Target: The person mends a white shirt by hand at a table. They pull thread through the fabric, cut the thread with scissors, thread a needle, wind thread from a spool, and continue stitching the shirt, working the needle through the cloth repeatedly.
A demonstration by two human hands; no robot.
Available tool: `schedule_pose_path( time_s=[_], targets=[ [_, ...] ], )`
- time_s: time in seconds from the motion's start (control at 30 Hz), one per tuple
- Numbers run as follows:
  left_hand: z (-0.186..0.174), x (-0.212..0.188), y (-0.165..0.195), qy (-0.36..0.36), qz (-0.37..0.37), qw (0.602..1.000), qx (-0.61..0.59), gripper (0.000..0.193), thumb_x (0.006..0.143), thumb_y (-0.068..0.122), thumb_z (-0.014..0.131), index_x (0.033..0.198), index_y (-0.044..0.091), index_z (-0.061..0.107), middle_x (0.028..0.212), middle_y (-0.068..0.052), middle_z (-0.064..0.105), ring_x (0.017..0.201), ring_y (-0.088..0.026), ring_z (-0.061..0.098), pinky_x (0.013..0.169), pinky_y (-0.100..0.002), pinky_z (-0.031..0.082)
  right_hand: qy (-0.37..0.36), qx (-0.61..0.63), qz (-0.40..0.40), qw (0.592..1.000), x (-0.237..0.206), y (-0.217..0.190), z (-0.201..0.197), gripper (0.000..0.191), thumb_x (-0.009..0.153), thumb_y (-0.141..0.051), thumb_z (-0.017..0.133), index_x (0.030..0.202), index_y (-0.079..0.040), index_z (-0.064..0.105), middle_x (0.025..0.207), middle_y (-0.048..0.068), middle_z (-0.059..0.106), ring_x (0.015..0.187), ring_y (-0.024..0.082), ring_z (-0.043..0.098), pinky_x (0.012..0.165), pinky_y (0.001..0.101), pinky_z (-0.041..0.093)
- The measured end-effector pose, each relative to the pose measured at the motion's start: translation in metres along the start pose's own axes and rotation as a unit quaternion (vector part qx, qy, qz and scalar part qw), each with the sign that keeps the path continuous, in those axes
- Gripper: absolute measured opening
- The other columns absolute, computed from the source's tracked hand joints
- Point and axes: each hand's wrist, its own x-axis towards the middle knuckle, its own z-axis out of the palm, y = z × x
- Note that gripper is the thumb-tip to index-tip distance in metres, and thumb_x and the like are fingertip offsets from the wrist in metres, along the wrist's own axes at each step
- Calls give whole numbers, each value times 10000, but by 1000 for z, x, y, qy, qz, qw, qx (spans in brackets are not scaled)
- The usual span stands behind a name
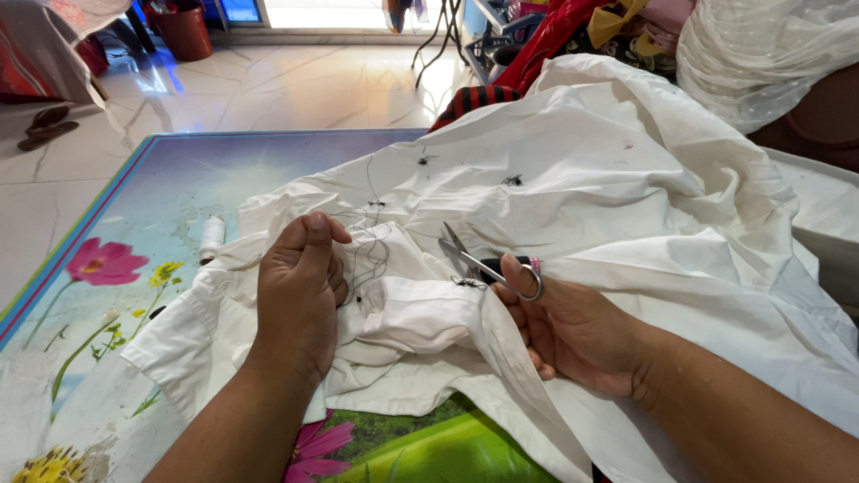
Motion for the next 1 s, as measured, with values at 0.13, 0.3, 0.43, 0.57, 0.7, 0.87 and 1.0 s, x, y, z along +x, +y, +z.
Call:
schedule_pose_path(
  time_s=[0.13,0.3,0.43,0.57,0.7,0.87,1.0],
  targets=[
    [0,1,0,-3,-1,1000,-2,307,1062,331,529,863,105,586,534,91,297,448,-34,196,411,-255,166,14,-16,-4,1000,1,3,2,663,876,-670,556,967,-24,680,682,33,638,470,69,529,392,209,402],
    [0,1,-1,-4,-1,1000,-2,315,1064,328,530,848,103,576,542,90,302,454,-33,200,412,-253,171,48,-10,-4,999,3,8,0,600,877,-628,583,932,-35,663,675,19,619,477,71,495,405,217,369],
    [0,1,-1,-2,-2,1000,2,319,1065,329,527,846,102,579,540,87,306,453,-37,203,413,-252,175,45,-29,-27,998,4,11,-2,516,924,-580,598,883,-66,625,621,-7,543,471,64,452,416,219,357],
    [-1,1,0,-3,-1,1000,-1,320,1065,329,528,845,102,576,539,88,304,452,-37,198,412,-253,176,11,-16,-47,999,2,10,4,417,969,-500,602,900,-89,600,619,-21,527,476,57,438,425,211,357],
    [0,1,0,-3,1,1000,0,320,1064,331,529,846,102,576,537,87,305,453,-39,200,416,-253,180,109,-45,-19,993,1,7,20,293,985,-361,589,985,-69,617,677,-17,602,548,56,515,503,214,420],
    [1,-1,0,-10,4,1000,18,326,1067,335,527,847,99,577,542,85,316,463,-40,213,429,-253,195,216,-268,-200,917,-1,-3,28,229,889,-242,772,1026,-109,645,581,-30,560,518,41,429,468,207,323],
    [1,-2,1,-17,8,1000,25,336,1068,342,522,845,97,575,543,84,322,465,-41,226,429,-252,199,327,-383,-218,836,-2,-28,13,376,761,-214,875,908,-72,559,582,-20,636,512,52,509,460,209,361]
  ],
)
